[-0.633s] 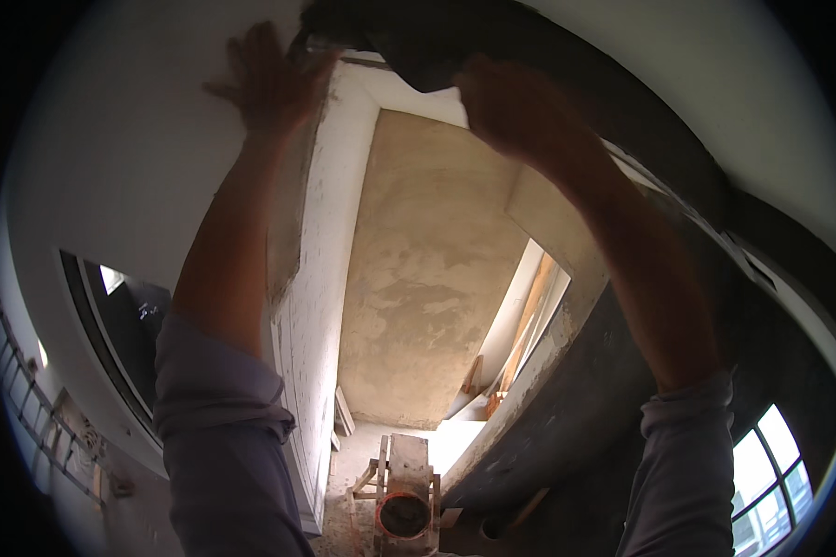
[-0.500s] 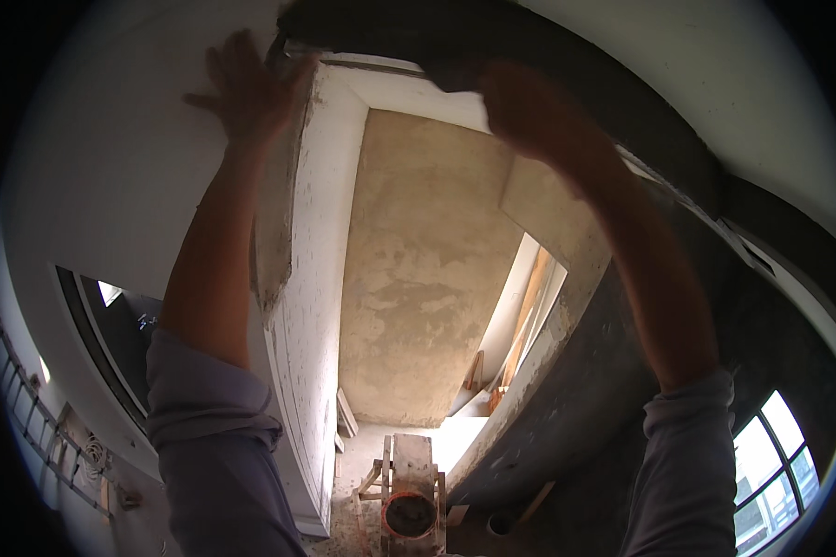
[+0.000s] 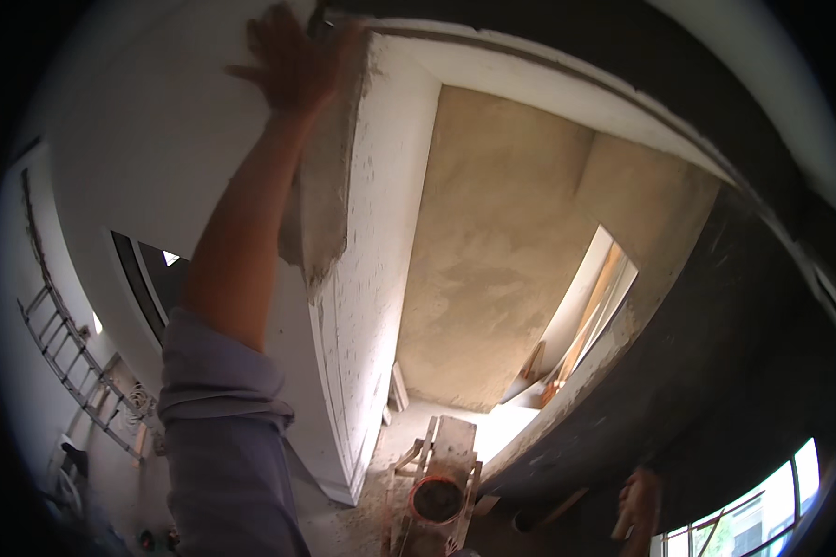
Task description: The person applies plaster to the upper edge of a doorway using a trowel and a brush. They pick up plaster from a bucket on a scaffold, apply it to the wall by hand and with the trowel, and then smooth it using a brush.
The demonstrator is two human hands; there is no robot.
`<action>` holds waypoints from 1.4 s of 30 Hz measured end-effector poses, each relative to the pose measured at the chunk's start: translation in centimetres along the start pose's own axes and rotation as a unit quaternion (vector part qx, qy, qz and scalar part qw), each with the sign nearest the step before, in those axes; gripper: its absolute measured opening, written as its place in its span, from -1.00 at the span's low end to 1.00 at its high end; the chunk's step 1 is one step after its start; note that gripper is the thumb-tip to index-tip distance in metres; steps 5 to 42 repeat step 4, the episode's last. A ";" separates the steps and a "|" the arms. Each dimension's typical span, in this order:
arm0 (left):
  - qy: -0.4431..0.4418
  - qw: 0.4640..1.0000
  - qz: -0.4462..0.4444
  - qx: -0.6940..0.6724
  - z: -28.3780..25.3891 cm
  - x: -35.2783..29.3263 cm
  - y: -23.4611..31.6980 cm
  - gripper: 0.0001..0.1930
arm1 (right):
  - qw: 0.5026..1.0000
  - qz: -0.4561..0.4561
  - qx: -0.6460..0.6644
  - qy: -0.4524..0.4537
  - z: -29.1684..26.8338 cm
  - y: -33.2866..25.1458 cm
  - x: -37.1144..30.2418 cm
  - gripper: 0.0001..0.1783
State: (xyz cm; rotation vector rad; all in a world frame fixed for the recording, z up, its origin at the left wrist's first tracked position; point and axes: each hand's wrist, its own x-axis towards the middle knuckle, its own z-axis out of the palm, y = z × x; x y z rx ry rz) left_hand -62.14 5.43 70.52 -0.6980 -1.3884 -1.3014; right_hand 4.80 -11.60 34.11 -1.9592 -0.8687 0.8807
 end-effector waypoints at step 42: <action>-0.214 0.975 -0.058 0.026 -1.1 -0.8 3.2 -0.12 | 0.987 0.059 -0.043 -0.145 5.8 12.4 3.0 -0.70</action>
